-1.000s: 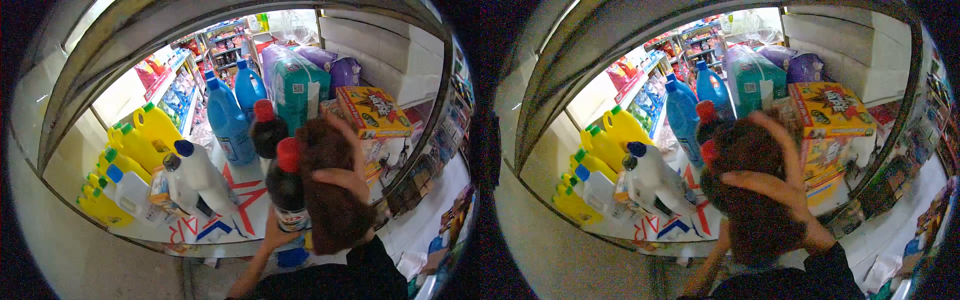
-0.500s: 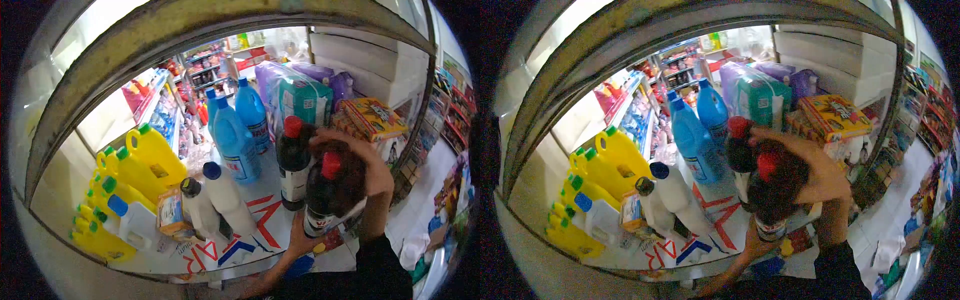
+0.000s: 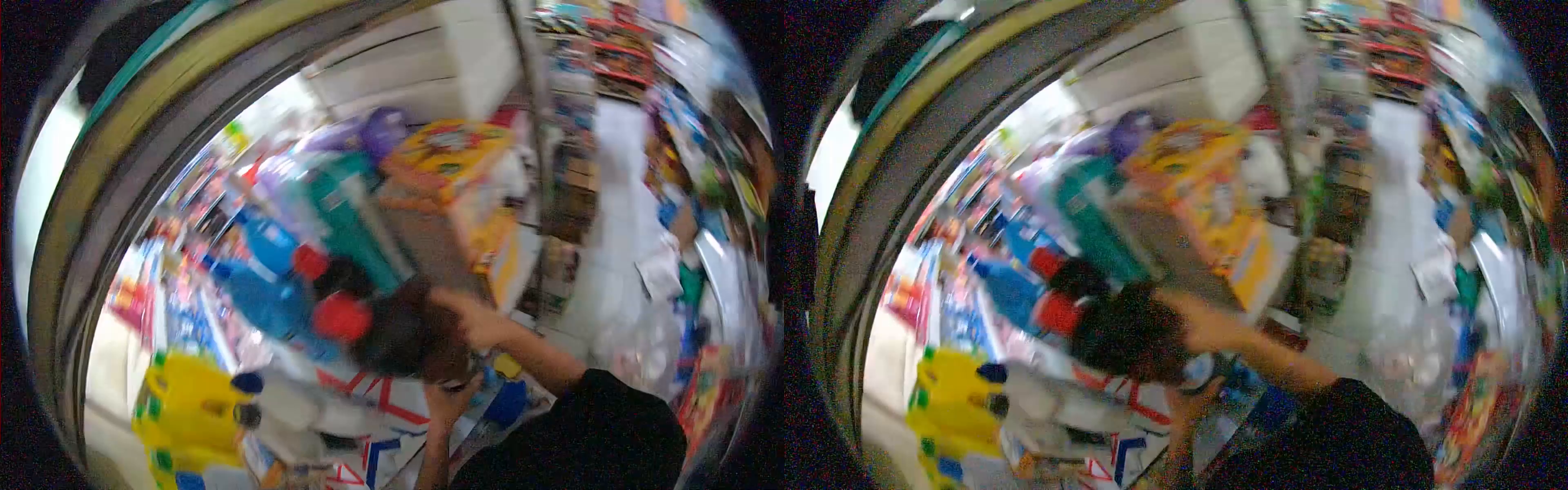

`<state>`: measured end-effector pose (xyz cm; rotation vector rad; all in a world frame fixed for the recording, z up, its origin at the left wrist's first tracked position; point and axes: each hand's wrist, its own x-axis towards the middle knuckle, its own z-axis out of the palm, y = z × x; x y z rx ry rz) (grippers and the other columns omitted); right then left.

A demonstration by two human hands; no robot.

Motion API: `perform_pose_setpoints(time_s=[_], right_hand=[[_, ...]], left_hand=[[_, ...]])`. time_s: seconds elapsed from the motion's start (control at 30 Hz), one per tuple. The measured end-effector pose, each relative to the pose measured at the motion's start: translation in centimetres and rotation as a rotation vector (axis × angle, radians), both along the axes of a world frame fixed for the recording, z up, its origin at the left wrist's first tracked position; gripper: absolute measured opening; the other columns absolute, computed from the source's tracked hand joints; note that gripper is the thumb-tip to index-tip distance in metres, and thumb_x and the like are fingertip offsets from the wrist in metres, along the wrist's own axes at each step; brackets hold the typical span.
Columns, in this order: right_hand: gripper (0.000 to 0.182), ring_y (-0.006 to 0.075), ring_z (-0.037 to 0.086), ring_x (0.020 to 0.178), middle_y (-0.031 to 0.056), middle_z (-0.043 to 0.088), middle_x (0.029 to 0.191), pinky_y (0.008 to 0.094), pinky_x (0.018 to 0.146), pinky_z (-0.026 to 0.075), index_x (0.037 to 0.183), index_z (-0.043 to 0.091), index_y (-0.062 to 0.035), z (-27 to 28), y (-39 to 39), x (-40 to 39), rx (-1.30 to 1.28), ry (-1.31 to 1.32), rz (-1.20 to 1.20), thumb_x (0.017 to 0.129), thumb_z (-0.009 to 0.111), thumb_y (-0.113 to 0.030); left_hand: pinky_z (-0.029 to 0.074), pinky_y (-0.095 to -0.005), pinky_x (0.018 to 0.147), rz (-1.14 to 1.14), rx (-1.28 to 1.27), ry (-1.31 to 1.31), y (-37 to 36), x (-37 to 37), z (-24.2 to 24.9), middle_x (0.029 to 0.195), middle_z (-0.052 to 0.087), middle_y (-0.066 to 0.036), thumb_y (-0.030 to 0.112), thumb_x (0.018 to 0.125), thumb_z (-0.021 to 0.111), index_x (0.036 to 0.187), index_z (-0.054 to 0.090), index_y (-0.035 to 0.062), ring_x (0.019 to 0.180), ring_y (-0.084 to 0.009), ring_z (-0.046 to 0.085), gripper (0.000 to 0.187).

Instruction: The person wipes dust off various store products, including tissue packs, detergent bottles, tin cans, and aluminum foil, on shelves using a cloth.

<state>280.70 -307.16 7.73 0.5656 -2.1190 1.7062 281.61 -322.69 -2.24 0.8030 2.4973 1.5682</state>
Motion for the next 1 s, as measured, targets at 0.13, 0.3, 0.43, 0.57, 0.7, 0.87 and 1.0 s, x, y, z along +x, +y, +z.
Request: perform_pose_setpoints(time_s=[0.13, 0.3, 0.43, 0.57, 0.7, 0.87, 1.0], right_hand=[[0.068, 0.0285, 0.035, 0.115, 0.0188, 0.037, 0.122, 0.0355, 0.096, 0.027, 0.119, 0.035, 0.0008, -6.7, -1.1, 1.1, -0.062, -0.095, -0.015, 0.061, 0.065, -0.02], [0.057, 0.0289, 0.049, 0.101, 0.0189, 0.049, 0.108, 0.037, 0.088, 0.037, 0.11, 0.043, -0.001, -9.0, 0.5, 1.6, 0.05, -0.149, -0.045, 0.061, 0.065, -0.02], [0.062, 0.0289, 0.049, 0.101, 0.0189, 0.049, 0.109, 0.0369, 0.088, 0.037, 0.114, 0.041, -0.002, -8.5, 2.4, 1.6, 0.126, -0.277, 0.085, 0.061, 0.065, -0.021], [0.057, 0.0303, 0.045, 0.106, 0.0201, 0.046, 0.112, 0.0363, 0.089, 0.035, 0.114, 0.041, -0.0008, -8.2, 3.3, 2.7, 0.093, -0.245, 0.108, 0.064, 0.064, -0.019], [0.054, 0.0328, 0.04, 0.108, 0.0204, 0.042, 0.115, 0.0377, 0.09, 0.032, 0.112, 0.042, -0.0001, -9.0, 4.0, 3.0, 0.194, -0.002, 0.047, 0.065, 0.064, -0.017], [0.056, 0.0353, 0.04, 0.107, 0.02, 0.043, 0.114, 0.039, 0.089, 0.034, 0.112, 0.04, 0.002, -12.1, 4.7, 1.8, 0.351, -0.106, 0.158, 0.062, 0.062, -0.011], [0.057, 0.0347, 0.043, 0.103, 0.0194, 0.045, 0.107, 0.0407, 0.086, 0.036, 0.109, 0.042, 0.002, -13.9, 4.6, 2.0, 0.392, 0.065, 0.105, 0.056, 0.06, -0.007]], left_hand=[[0.042, -0.0302, 0.076, 0.107, -0.232, 0.344, -0.3, -0.8, -2.6, 0.083, 0.061, -0.009, 0.033, 0.059, 0.073, 0.089, 0.059, 0.0007, 0.079, -0.0192, 0.057, 0.046], [0.041, -0.0317, 0.076, -0.134, 0.274, 0.001, -4.2, -4.8, -13.0, 0.093, 0.057, -0.01, 0.024, 0.059, 0.072, 0.094, 0.055, -0.0028, 0.083, -0.0183, 0.053, 0.047], [0.041, -0.0345, 0.079, 0.099, 0.554, -0.343, -0.8, -2.4, -7.3, 0.098, 0.055, -0.015, 0.012, 0.057, 0.072, 0.101, 0.048, -0.0068, 0.087, -0.0203, 0.052, 0.054], [0.04, -0.0353, 0.082, 0.129, 0.869, -0.7, 0.0, -2.9, -8.9, 0.105, 0.051, -0.016, 0.009, 0.053, 0.074, 0.107, 0.043, -0.0066, 0.092, -0.0224, 0.05, 0.064], [0.038, -0.0359, 0.083, 0.2, 0.527, -0.464, -0.7, -2.2, -7.9, 0.107, 0.047, -0.017, 0.014, 0.052, 0.075, 0.108, 0.041, -0.0055, 0.095, -0.0237, 0.046, 0.068], [0.035, -0.0368, 0.085, 0.278, 0.082, -0.175, -2.8, -2.1, -8.6, 0.11, 0.042, -0.017, 0.02, 0.05, 0.077, 0.109, 0.04, -0.0042, 0.099, -0.0254, 0.041, 0.073], [0.034, -0.0375, 0.087, 0.333, -0.106, -0.067, -4.5, -2.0, -9.5, 0.112, 0.038, -0.017, 0.025, 0.049, 0.078, 0.11, 0.038, -0.0032, 0.102, -0.0267, 0.038, 0.077]])
